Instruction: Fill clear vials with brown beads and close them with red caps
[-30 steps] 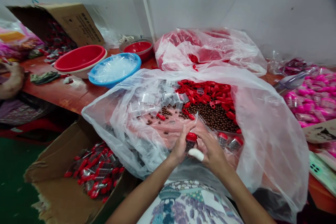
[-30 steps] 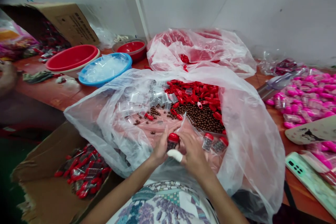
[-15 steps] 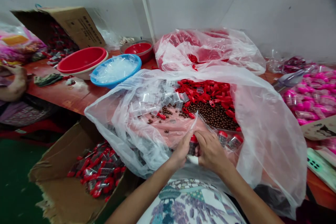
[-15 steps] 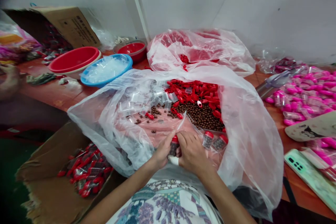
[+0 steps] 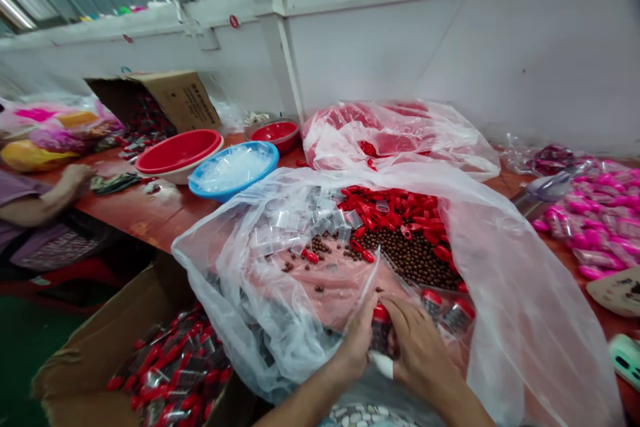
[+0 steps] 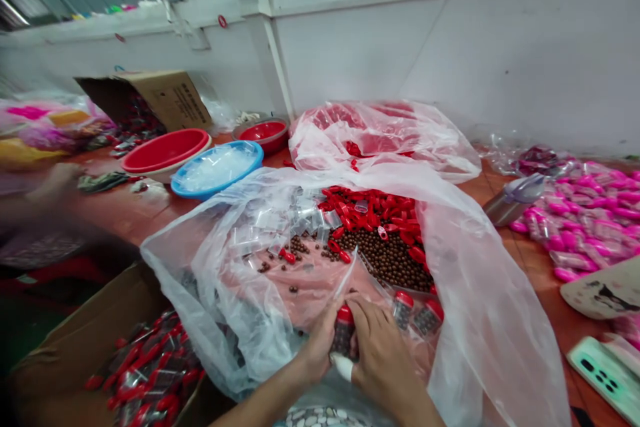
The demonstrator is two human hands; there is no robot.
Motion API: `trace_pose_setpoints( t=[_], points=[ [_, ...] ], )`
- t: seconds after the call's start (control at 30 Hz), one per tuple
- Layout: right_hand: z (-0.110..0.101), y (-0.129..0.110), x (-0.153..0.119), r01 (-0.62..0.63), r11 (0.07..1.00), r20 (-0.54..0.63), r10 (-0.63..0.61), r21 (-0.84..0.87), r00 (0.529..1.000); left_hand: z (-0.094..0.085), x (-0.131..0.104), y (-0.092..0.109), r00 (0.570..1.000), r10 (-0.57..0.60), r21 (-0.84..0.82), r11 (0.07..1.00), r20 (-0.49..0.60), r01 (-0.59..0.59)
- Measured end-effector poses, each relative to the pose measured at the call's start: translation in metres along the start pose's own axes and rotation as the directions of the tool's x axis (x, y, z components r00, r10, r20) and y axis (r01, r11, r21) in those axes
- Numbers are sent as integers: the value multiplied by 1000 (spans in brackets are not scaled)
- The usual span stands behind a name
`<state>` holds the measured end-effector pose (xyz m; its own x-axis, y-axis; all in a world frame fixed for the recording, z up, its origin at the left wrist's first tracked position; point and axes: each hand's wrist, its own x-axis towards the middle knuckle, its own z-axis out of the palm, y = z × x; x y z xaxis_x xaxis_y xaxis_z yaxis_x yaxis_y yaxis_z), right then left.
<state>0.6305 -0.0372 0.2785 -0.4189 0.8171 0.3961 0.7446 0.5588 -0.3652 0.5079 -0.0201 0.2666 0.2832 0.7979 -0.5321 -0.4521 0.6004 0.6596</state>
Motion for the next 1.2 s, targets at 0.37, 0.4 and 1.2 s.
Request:
trace_pose_setpoints(
  t=[0.37, 0.4, 1.2],
  points=[
    [-9, 42, -20, -97, 974, 8, 101, -206, 995, -18, 24, 63, 846, 357, 745, 415, 396, -523],
    [-16, 52, -25, -145, 956, 45, 162, -253, 986, -24, 35, 78, 802, 434, 799, 253, 410, -545],
    [41, 38, 129, -237, 950, 342, 296, -203, 892, -98, 61, 136, 879, 408, 947, 91, 247, -308]
  ],
)
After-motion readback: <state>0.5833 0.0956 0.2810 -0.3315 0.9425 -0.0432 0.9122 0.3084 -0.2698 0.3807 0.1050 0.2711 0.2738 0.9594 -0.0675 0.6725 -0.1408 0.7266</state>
